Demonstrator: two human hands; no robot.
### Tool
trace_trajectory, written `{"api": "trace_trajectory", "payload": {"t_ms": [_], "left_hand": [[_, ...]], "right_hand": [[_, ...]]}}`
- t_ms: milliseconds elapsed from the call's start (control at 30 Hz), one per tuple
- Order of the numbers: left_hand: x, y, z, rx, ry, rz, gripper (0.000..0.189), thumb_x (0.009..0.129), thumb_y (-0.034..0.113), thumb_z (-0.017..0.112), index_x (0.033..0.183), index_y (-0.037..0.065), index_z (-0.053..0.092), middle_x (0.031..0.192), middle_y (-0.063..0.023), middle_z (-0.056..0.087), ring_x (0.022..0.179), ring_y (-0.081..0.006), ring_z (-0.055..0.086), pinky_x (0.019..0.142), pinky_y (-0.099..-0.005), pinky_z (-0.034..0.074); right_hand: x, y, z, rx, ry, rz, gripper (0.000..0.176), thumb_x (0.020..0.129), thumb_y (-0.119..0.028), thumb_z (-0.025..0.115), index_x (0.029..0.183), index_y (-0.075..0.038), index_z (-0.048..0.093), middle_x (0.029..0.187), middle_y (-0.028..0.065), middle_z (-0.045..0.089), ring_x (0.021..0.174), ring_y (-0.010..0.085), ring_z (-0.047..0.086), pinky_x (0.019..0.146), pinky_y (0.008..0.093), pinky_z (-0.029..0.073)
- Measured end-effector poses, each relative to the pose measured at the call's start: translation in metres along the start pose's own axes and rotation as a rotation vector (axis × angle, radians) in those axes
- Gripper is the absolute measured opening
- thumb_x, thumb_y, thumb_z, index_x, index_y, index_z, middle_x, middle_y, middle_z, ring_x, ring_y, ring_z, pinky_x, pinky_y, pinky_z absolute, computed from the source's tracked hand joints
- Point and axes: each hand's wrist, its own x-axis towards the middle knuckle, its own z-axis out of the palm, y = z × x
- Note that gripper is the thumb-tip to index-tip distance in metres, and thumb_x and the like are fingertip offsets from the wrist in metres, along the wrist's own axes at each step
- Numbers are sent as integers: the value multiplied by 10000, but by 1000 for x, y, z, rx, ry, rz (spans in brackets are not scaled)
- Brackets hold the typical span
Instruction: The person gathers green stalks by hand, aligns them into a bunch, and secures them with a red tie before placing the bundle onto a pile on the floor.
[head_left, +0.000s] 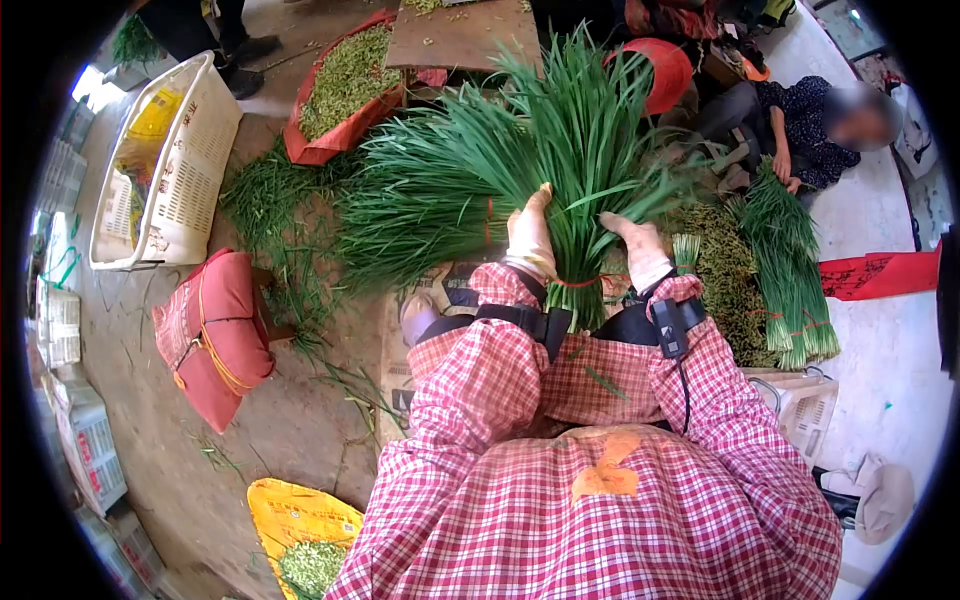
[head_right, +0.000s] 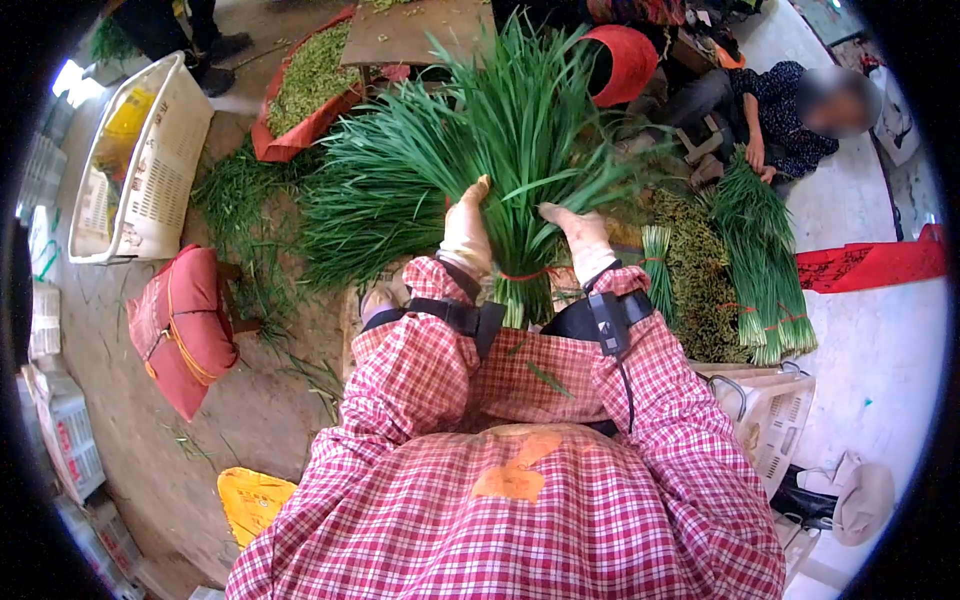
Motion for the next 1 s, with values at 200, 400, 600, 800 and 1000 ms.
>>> {"api": "trace_trajectory", "payload": {"t_ms": [200, 400, 600, 800, 1000], "left_hand": [[-1, 1, 3, 6, -147, -60, 319, 908, 284, 694, 1133, 60, 664, 1052, -79, 708, 904, -238, 674, 834, -381, 553], [-10, -10, 8, 358, -290, 233, 756, 786, 92, 835, 1400, 45, 397, 1185, -99, 651, 1010, -213, 641, 924, -353, 515], [-7, 5, 5, 137, -111, 163, 258, 847, 115, 706, 1078, 9, 653, 943, -92, 697, 760, -227, 666, 705, -347, 556], [-6, 5, 0, -34, 12, -13, 223, 841, 120, 691, 1025, 6, 639, 915, -103, 680, 747, -242, 668, 694, -380, 568], [2, -1, -3, -21, 24, 30, 217, 866, 143, 651, 1021, -8, 650, 866, -130, 686, 713, -291, 681, 677, -406, 587]], "right_hand": [[25, 14, -2, 9, 59, -5, 333, 808, -246, 774, 982, 33, 716, 929, 70, 720, 812, 174, 647, 776, 306, 505], [15, 1, 22, -2, 189, -158, 276, 788, -135, 802, 994, 28, 719, 947, 55, 725, 793, 158, 646, 751, 307, 517], [4, -8, 20, 166, 65, -77, 261, 804, -114, 793, 1019, 16, 724, 984, 36, 718, 826, 149, 654, 770, 302, 525], [-2, -13, 11, 163, -4, -12, 308, 876, -234, 680, 1023, 33, 727, 942, 71, 721, 828, 150, 668, 770, 296, 525], [-11, -18, 5, -105, -102, -150, 482, 892, -260, 668, 1260, 44, 603, 1149, 117, 676, 1064, 185, 607, 945, 313, 455]]}}
